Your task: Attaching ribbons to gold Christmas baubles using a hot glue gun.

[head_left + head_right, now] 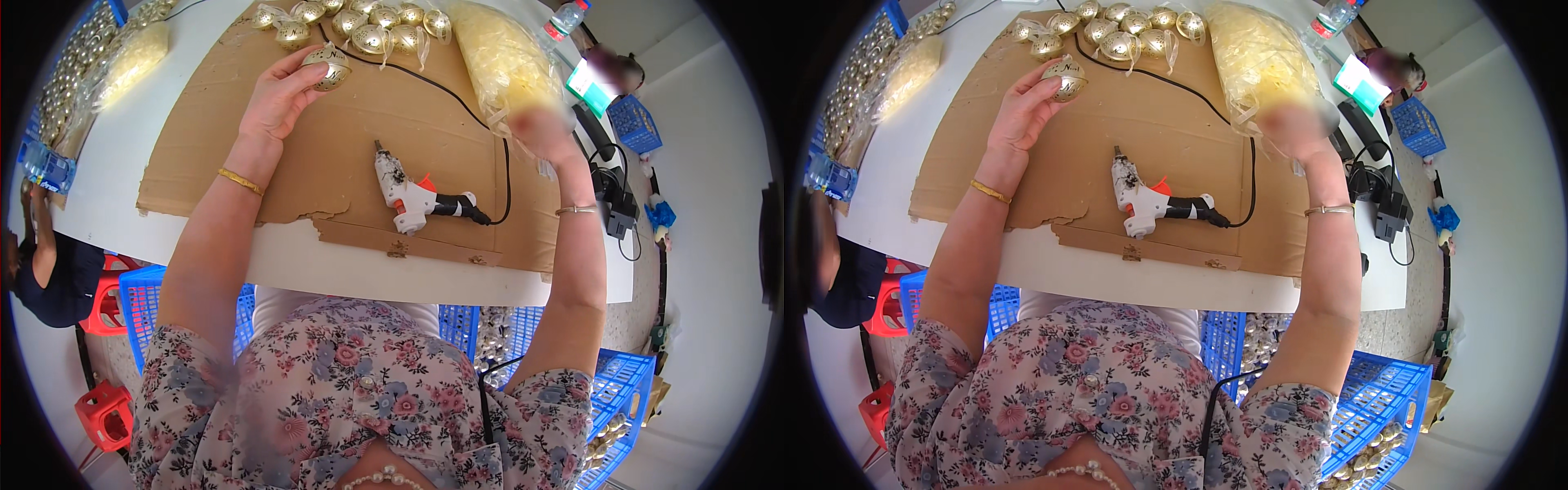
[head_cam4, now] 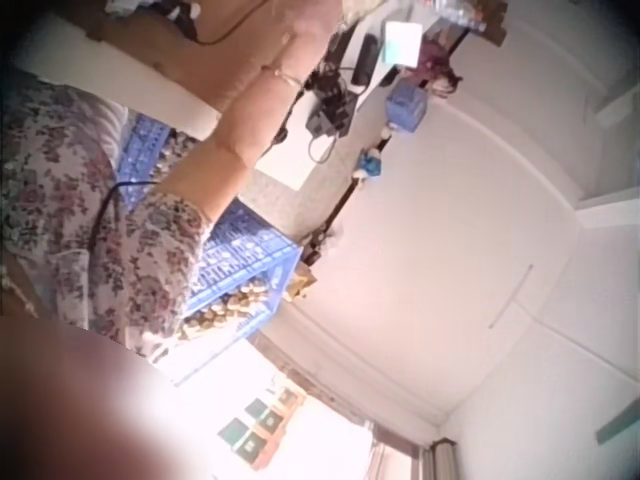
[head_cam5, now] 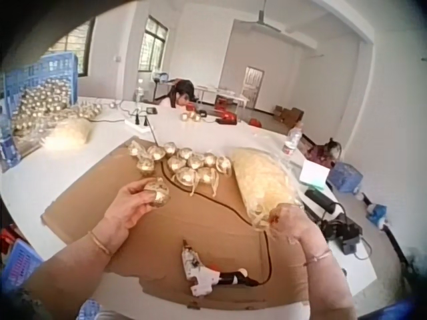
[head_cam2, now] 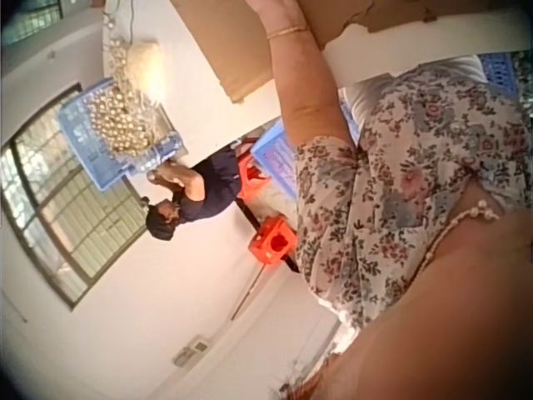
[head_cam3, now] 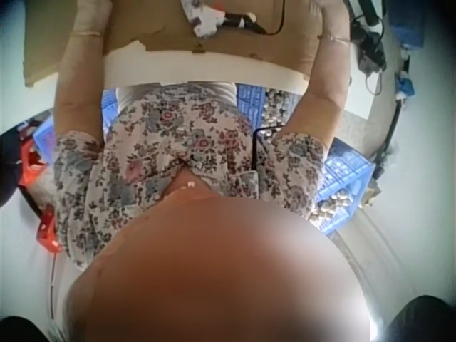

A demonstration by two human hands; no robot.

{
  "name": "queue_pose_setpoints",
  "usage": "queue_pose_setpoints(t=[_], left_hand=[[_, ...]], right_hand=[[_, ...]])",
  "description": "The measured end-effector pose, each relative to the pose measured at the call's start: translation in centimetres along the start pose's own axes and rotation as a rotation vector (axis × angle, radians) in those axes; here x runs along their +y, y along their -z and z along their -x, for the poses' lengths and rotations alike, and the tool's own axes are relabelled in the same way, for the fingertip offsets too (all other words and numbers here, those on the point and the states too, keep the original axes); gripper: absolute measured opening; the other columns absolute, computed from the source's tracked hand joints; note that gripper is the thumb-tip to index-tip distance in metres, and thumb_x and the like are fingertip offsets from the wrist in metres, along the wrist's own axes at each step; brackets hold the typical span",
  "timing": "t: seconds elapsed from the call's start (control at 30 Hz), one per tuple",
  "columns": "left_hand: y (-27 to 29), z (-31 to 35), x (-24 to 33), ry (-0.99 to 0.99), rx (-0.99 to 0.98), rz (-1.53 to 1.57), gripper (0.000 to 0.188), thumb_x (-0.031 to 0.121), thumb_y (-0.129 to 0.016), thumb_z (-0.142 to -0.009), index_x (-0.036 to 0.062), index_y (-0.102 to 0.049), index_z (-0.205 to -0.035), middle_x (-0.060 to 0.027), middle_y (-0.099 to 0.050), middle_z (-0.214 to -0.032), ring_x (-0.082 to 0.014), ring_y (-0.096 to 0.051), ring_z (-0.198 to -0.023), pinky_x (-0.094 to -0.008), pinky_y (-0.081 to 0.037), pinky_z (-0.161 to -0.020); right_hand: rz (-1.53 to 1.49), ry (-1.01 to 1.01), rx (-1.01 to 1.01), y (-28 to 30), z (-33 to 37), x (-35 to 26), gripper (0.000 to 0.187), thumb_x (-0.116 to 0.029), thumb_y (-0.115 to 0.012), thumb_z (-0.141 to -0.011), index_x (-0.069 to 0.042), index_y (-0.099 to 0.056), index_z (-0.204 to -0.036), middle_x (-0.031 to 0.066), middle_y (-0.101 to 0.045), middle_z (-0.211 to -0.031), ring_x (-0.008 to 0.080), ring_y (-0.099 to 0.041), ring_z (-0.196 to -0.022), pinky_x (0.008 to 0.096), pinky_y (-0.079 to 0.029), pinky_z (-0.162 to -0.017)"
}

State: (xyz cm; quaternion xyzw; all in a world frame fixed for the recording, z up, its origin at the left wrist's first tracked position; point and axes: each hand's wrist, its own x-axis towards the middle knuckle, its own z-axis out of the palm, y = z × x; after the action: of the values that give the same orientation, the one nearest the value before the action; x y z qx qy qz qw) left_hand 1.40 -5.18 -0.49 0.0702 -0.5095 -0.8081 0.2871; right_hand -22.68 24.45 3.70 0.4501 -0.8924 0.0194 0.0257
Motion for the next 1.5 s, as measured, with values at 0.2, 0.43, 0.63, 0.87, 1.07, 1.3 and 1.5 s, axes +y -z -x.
queue_pose_setpoints(t=[0.2, 0.43, 0.63, 0.87, 1.07, 1.3, 1.5], left_hand=[[-0.5, 0.2, 0.5, -0.006, -0.025, 0.024, 0.044, 0.003, -0.064, -0.077, -0.0046, -0.05, -0.117, -0.0097, -0.06, -0.099, -0.017, -0.061, -0.089, -0.0324, -0.053, -0.077], [-2.7, 1.6, 1.3, -0.003, -0.098, -0.01, 0.043, 0.001, -0.065, -0.074, -0.0012, -0.053, -0.115, -0.0084, -0.062, -0.095, -0.015, -0.061, -0.084, -0.029, -0.051, -0.077], [-4.4, 2.5, 1.5, 0.0, -0.268, -0.095, 0.044, 0.002, -0.069, -0.07, 0.0017, -0.057, -0.112, -0.0066, -0.063, -0.094, -0.013, -0.06, -0.082, -0.0258, -0.05, -0.075], [-5.2, 3.4, 2.1, -0.04, -0.355, -0.165, 0.049, 0.005, -0.073, -0.066, 0.0006, -0.057, -0.112, -0.006, -0.061, -0.098, -0.0121, -0.058, -0.085, -0.0258, -0.047, -0.077], [-5.5, 3.6, 2.3, -0.059, -0.348, -0.187, 0.054, 0.006, -0.076, -0.064, 0.0006, -0.055, -0.114, -0.0052, -0.061, -0.1, -0.0125, -0.056, -0.092, -0.0273, -0.047, -0.078], [-5.5, 3.4, 1.7, -0.078, -0.422, -0.189, 0.055, 0.003, -0.077, -0.063, -0.001, -0.055, -0.113, -0.0062, -0.059, -0.102, -0.0133, -0.056, -0.093, -0.028, -0.048, -0.08], [-5.6, 3.3, 1.5, -0.138, -0.416, -0.194, 0.054, 0.002, -0.077, -0.063, -0.0007, -0.055, -0.112, -0.0057, -0.06, -0.101, -0.0131, -0.056, -0.092, -0.028, -0.048, -0.08]], right_hand=[[-0.511, -0.001, 0.091, 4.8, 2.7, -1.2, 0.009, -0.005, -0.064, -0.074, 0.0, -0.06, -0.08, 0.0032, -0.061, -0.076, 0.0114, -0.056, -0.072, 0.0242, -0.046, -0.068], [-0.856, 0.173, 0.099, 7.8, 4.3, -5.7, 0.008, 0.005, -0.059, -0.078, 0.001, -0.058, -0.085, 0.0007, -0.059, -0.079, 0.0075, -0.055, -0.072, 0.0203, -0.045, -0.069], [-0.915, 0.53, 0.118, 8.7, 4.7, -11.9, 0.012, 0.008, -0.061, -0.075, 0.002, -0.061, -0.085, 0.0045, -0.059, -0.083, 0.0097, -0.054, -0.075, 0.0221, -0.044, -0.068], [-0.939, 0.495, 0.239, 6.3, 2.4, -16.4, 0.014, 0.008, -0.063, -0.073, 0.001, -0.064, -0.085, 0.0041, -0.062, -0.078, 0.0094, -0.057, -0.072, 0.0211, -0.045, -0.067], [-0.955, 0.537, 0.356, 5.3, 1.3, -16.0, 0.014, 0.009, -0.063, -0.071, 0.0, -0.063, -0.081, 0.0038, -0.059, -0.078, 0.0101, -0.054, -0.071, 0.0216, -0.043, -0.064], [-0.982, 0.517, 0.363, 4.8, 0.8, -15.6, 0.013, 0.007, -0.064, -0.071, -0.002, -0.063, -0.08, 0.0018, -0.058, -0.077, 0.0093, -0.051, -0.069, 0.0217, -0.041, -0.063], [-0.981, 0.495, 0.373, 4.6, 0.8, -15.3, 0.012, 0.006, -0.064, -0.071, -0.002, -0.063, -0.08, 0.0012, -0.057, -0.076, 0.0093, -0.051, -0.069, 0.0218, -0.041, -0.062]])
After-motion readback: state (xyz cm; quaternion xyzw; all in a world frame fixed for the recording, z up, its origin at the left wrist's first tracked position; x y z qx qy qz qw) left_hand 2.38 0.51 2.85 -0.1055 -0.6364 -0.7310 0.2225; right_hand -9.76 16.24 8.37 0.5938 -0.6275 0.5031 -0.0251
